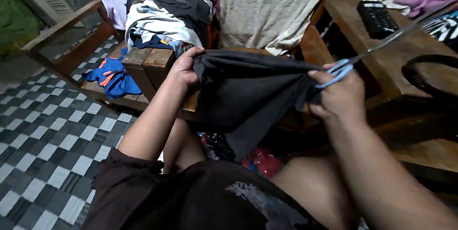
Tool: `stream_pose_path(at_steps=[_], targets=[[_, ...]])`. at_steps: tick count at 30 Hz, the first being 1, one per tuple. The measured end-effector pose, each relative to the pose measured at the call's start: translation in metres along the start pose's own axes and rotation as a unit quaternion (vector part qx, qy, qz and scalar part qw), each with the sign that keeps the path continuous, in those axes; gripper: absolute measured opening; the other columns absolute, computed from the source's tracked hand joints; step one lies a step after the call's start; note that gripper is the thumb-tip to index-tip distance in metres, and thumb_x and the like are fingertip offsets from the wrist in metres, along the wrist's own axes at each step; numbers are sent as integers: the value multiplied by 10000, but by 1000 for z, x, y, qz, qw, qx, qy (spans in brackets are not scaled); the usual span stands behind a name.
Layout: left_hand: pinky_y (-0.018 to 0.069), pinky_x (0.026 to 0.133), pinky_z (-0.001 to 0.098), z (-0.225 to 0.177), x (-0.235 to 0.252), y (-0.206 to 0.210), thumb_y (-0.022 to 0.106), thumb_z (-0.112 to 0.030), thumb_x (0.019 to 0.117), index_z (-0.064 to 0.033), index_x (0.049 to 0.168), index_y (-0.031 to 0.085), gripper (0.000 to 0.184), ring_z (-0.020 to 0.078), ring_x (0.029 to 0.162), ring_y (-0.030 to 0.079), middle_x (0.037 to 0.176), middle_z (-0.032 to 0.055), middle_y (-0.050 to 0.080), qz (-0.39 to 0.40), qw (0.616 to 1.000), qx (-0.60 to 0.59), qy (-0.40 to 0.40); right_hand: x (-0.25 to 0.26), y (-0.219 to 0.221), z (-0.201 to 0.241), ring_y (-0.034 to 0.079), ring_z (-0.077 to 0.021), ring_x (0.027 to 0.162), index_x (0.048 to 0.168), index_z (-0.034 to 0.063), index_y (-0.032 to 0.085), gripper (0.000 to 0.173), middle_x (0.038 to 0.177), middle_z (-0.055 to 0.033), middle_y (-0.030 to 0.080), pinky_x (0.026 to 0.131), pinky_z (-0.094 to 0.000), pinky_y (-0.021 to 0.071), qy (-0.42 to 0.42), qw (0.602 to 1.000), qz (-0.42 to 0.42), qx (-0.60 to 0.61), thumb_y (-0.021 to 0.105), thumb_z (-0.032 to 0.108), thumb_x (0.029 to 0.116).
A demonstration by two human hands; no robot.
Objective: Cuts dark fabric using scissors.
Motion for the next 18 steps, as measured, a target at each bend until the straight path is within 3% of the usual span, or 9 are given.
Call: stream_pose_path(at_steps=[4,6,9,11,13,15,18], targets=[[581,663,361,2,18,-6,509,-163,1003,-97,1021,531,72,166,743,646,847,72,618,-60,998,-9,-8,58,5,15,572,-62,848,1297,42,493,449,1026,-22,531,781,-291,530,-18,997,-49,-50,701,132,909],[575,650,350,5,34,-3,535,-118,989,-80,1040,532,64,167,734,637,854,81,611,-84,996,-14,-6,88,14,18,564,-94,869,1276,12,501,457,1041,-61,545,808,-332,517,-20,993,-43,-104,718,154,899],[553,646,315,9,72,9,545,-113,997,-64,1125,525,138,149,737,606,900,80,589,-118,993,28,-11,136,27,9,584,-324,1012,1282,-46,532,502,1155,-235,596,873,-565,471,38,977,-4,-212,752,188,895],[542,702,349,8,102,19,543,-105,997,-51,1196,509,209,175,805,583,972,98,569,-132,991,34,0,167,27,11,576,-427,1074,1308,-89,501,515,1206,-313,576,895,-641,441,39,964,-9,-262,717,171,920],[548,746,382,-2,130,34,537,-105,1001,-46,1250,500,259,199,874,594,1046,117,580,-118,992,13,28,192,21,28,582,-398,1091,1338,-97,458,516,1232,-303,568,929,-591,454,-12,962,-55,-267,670,110,915],[556,771,393,-20,142,56,536,-120,1007,-38,1273,505,280,213,918,615,1083,130,600,-79,994,-8,71,203,16,57,574,-253,1138,1406,-66,396,576,1295,-221,550,990,-413,466,-79,961,-103,-243,632,79,901],[533,675,304,-49,139,84,513,-84,1012,-82,1087,515,75,139,726,564,864,53,556,1,987,3,163,204,8,88,561,-120,1112,1425,-94,353,650,1295,-171,530,976,-224,454,-203,954,-146,-167,641,18,853]])
Point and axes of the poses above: each hand's wrist, its own x-axis towards the middle knuckle, its own y-axis out of the palm, z = x × y, the point moved 6 cm from there along x, towards the middle knuckle
